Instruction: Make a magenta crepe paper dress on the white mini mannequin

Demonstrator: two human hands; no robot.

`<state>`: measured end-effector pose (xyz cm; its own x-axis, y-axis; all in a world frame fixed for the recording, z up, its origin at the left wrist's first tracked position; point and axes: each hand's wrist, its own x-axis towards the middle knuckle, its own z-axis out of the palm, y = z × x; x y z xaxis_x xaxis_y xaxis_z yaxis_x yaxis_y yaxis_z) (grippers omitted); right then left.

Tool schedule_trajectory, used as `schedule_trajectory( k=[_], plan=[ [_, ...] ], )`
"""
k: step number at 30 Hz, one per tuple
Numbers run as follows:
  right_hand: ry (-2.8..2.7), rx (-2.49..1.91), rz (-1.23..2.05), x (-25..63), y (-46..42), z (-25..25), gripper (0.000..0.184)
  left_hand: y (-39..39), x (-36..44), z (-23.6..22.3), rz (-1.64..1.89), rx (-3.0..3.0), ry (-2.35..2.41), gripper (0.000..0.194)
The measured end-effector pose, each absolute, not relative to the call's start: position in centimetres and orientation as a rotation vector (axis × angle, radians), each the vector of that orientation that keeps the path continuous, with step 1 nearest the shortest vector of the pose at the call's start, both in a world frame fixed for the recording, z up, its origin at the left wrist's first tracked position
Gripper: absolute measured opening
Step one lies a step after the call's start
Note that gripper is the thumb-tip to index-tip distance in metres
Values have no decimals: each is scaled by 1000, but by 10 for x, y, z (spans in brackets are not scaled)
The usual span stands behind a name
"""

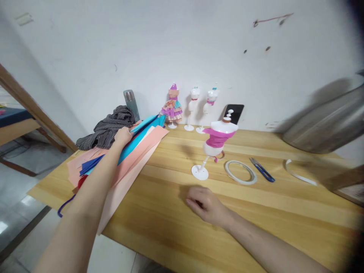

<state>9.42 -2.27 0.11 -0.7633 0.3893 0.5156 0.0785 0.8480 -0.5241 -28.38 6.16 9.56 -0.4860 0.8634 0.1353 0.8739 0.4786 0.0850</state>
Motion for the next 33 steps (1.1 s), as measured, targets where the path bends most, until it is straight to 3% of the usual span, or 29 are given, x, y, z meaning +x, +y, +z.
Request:
schedule_trajectory(
  k=[7, 11, 13, 18, 27, 33],
  plan=[
    [-2384, -362, 675, 94, -22, 3, 32, 54, -265, 99, -155, -1537, -2518, 41],
    [-2385, -363, 677, 94, -22, 1, 31, 37, -219, 72, -72, -1743, -2257, 61],
    [-2385, -352, 672, 94, -22, 0, 31, 32, -200, 60, 11, -1890, -2105, 53],
    [-2376, -349, 649, 93, -23, 0, 29, 39, -192, 58, -68, -1849, -2273, 28],
    [-2385, -332, 641, 94, -21, 1, 31, 62, -255, 97, -275, -1731, -2485, 30],
    [-2386, -335, 665, 93, -21, -1, 30, 58, -264, 91, -442, -1715, -2501, 31]
  ],
)
